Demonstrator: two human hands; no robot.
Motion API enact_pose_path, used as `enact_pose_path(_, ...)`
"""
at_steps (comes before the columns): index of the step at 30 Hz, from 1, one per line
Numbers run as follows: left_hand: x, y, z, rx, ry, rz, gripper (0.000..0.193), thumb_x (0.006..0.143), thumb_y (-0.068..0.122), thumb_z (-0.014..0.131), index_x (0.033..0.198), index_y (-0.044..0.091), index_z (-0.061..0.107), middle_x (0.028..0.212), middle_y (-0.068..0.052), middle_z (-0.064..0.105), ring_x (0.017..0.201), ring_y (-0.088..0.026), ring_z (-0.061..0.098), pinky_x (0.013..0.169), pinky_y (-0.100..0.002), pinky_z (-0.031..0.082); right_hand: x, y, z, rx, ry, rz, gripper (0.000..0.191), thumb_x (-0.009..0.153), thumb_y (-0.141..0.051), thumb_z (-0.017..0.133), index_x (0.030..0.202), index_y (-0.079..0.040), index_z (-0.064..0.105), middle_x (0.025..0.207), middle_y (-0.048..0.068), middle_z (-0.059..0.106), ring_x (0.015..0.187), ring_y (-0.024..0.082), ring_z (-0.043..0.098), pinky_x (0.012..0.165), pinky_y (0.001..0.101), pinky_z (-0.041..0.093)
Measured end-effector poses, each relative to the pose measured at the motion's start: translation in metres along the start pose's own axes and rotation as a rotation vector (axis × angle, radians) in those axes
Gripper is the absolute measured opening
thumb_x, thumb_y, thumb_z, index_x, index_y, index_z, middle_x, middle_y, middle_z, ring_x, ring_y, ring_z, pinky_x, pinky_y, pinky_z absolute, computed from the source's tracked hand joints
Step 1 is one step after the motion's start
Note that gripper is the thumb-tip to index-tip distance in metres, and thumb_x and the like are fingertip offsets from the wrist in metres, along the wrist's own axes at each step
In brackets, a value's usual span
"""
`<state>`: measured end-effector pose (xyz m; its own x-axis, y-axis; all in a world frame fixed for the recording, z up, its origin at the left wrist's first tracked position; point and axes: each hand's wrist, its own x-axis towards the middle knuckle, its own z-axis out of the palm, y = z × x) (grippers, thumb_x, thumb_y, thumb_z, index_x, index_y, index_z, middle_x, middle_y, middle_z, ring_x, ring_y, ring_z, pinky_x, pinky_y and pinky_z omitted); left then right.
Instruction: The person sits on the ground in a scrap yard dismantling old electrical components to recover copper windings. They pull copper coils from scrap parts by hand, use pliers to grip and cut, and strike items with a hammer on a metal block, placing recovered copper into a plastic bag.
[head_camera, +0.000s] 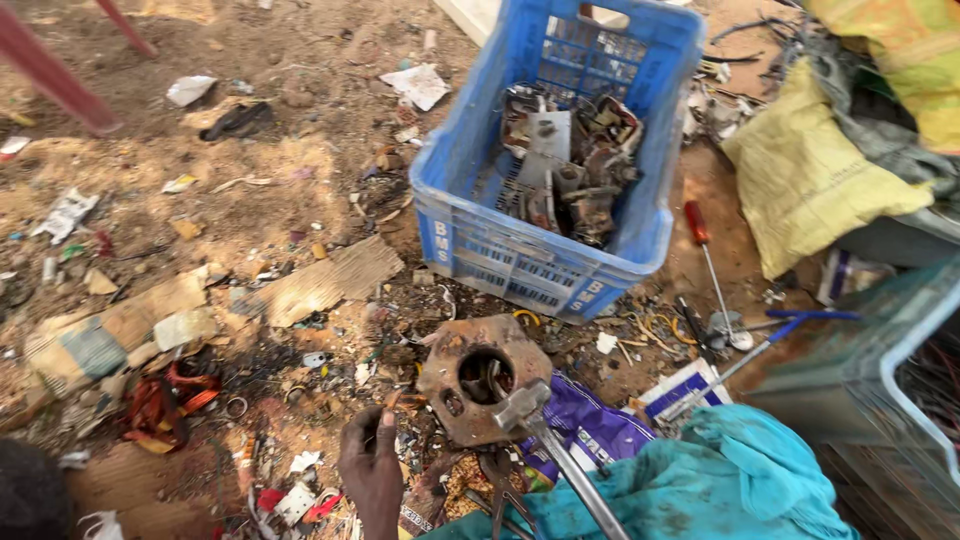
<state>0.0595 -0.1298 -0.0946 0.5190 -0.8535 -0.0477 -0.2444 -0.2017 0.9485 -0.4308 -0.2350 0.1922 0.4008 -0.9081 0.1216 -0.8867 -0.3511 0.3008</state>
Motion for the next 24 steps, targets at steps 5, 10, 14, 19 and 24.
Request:
enact_pose_path(5,-0.001,0.001,0.0,-0.022,-0.026,-0.025,0.027,0.096,0.028,0.065,0.109,0.007,0.077,0.102,-0.009,0.074,0.09,-0.022,0.071,0.074,-0.035,0.063,0.077,-0.032,-0.086,0.106,0.247,-0.165,0.067,0.083,-0.055,0.072,0.134,-0.011,0.062,0.129,0.013,0.066,0.124,0.034,0.059,0.109,0.0518,0.042)
enact_pose_path(10,-0.022,0.0,-0.009,-0.517,-0.238,-0.017,0.029,0.097,0.023,0.066,0.115,0.002,0.075,0.105,-0.009,0.075,0.092,-0.019,0.071,0.078,-0.033,0.059,0.055,-0.209,-0.014,0.508,0.252,-0.374,0.07,0.084,-0.052,0.074,0.135,-0.006,0.063,0.133,0.019,0.064,0.127,0.038,0.056,0.108,0.0507,0.04)
enact_pose_path(14,-0.039,0.003,-0.011,-0.861,-0.355,-0.062,0.027,0.098,0.018,0.066,0.116,0.0,0.074,0.103,-0.009,0.074,0.092,-0.021,0.071,0.083,-0.034,0.06,0.03,-0.321,0.056,1.007,0.047,-0.314,0.066,0.09,-0.043,0.073,0.137,0.001,0.059,0.13,0.021,0.067,0.122,0.039,0.061,0.102,0.0477,0.046)
enact_pose_path(19,-0.038,0.021,-0.022,-0.685,-0.4,0.118,0.026,0.101,0.018,0.067,0.113,-0.002,0.076,0.104,-0.008,0.071,0.097,-0.017,0.069,0.087,-0.031,0.057,0.009,-0.357,0.069,1.152,-0.147,-0.08,0.038,0.095,-0.029,0.068,0.126,-0.007,0.067,0.112,0.014,0.075,0.101,0.033,0.074,0.082,0.0414,0.058)
enact_pose_path(24,-0.037,0.039,-0.027,-0.418,-0.454,0.219,0.029,0.099,0.022,0.067,0.116,0.001,0.076,0.099,-0.006,0.073,0.091,-0.015,0.07,0.08,-0.028,0.057,0.009,-0.35,0.072,0.99,0.009,-0.259,0.029,0.093,-0.022,0.071,0.117,-0.007,0.07,0.107,0.015,0.076,0.094,0.037,0.073,0.077,0.045,0.058)
